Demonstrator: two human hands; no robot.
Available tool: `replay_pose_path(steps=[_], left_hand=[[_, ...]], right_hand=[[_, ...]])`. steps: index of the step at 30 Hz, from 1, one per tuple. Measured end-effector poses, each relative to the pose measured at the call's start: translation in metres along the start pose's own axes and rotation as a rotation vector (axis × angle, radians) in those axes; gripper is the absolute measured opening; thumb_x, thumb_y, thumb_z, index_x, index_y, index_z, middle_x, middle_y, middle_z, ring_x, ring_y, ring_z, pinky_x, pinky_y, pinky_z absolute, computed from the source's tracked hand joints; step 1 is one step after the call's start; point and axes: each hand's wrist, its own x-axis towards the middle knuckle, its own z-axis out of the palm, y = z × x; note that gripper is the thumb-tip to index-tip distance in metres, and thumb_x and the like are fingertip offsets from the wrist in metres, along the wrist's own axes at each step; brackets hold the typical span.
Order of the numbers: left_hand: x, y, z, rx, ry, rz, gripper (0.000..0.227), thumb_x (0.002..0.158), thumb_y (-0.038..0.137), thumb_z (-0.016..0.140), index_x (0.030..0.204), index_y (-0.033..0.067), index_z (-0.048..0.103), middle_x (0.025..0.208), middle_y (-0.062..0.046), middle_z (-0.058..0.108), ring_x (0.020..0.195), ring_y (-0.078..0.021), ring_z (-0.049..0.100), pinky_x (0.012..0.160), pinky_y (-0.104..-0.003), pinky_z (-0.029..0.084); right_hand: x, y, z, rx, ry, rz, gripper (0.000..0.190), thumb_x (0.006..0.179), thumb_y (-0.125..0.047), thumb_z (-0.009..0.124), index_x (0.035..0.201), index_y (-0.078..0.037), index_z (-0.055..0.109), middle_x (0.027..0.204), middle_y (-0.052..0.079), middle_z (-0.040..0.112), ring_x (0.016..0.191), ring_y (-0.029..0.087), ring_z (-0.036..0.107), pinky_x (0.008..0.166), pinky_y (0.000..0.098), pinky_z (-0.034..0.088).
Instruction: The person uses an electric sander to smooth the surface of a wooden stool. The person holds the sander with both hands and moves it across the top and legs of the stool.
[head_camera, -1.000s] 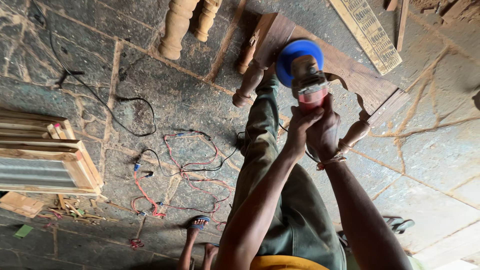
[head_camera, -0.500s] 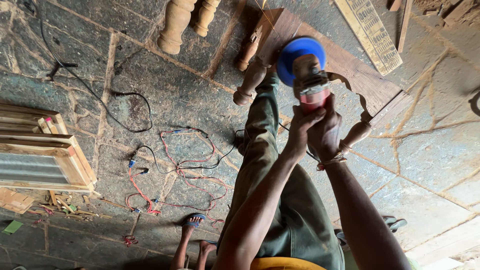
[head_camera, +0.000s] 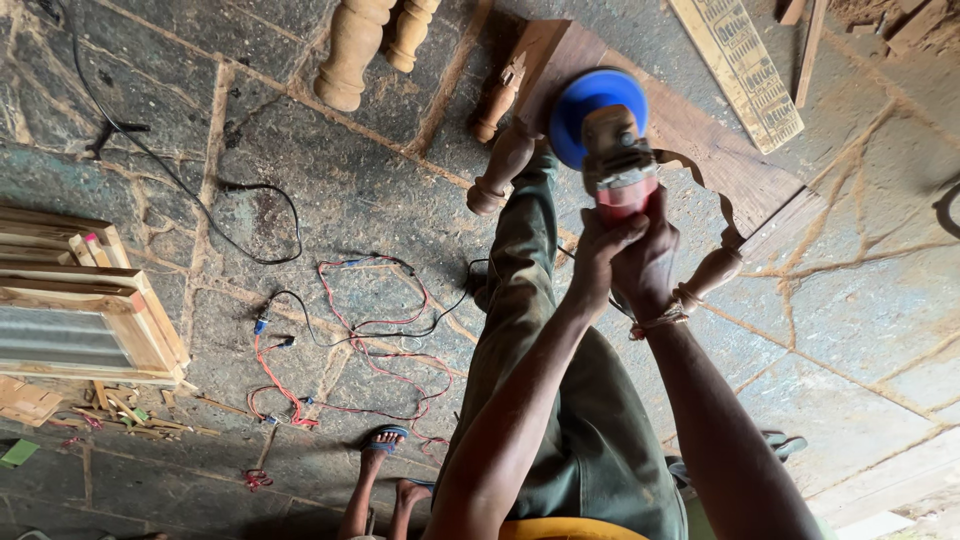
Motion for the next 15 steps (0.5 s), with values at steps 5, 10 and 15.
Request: replay_pose_path(steps=[5, 10, 15], left_hand=[[0.001, 0.004, 0.009, 0.081, 0.001, -0.060, 0.073, 0.084, 0.040, 0.078, 0.133, -0.0032, 0.046, 0.125, -0.017, 0.063, 0.119, -0.0255, 0.060, 0.108, -0.041, 0.047], [0.005, 0.007, 0.003, 0.045, 0.005, -0.002, 0.072, 0.085, 0.039, 0.079, 0.134, -0.0044, 0.049, 0.123, -0.017, 0.064, 0.115, -0.0252, 0.062, 0.105, -0.037, 0.049], [0.022, 0.018, -0.003, -0.035, -0.017, 0.051, 0.059, 0.093, 0.036, 0.076, 0.131, -0.0068, 0.059, 0.119, -0.018, 0.067, 0.110, -0.0248, 0.064, 0.102, -0.038, 0.050]], right_hand=[[-0.006, 0.000, -0.007, 0.074, 0.086, -0.011, 0.049, 0.106, -0.037, 0.074, 0.129, 0.000, 0.051, 0.092, 0.013, 0.073, 0.070, 0.023, 0.074, 0.062, 0.0348, 0.063], [0.000, -0.013, -0.006, 0.145, 0.067, 0.014, 0.054, 0.103, -0.034, 0.074, 0.135, 0.002, 0.049, 0.094, 0.014, 0.074, 0.072, 0.025, 0.076, 0.064, 0.0361, 0.064], [0.036, -0.032, -0.002, 0.128, -0.004, -0.038, 0.054, 0.098, -0.031, 0.076, 0.131, 0.003, 0.048, 0.082, 0.013, 0.072, 0.062, 0.026, 0.073, 0.058, 0.0376, 0.061]])
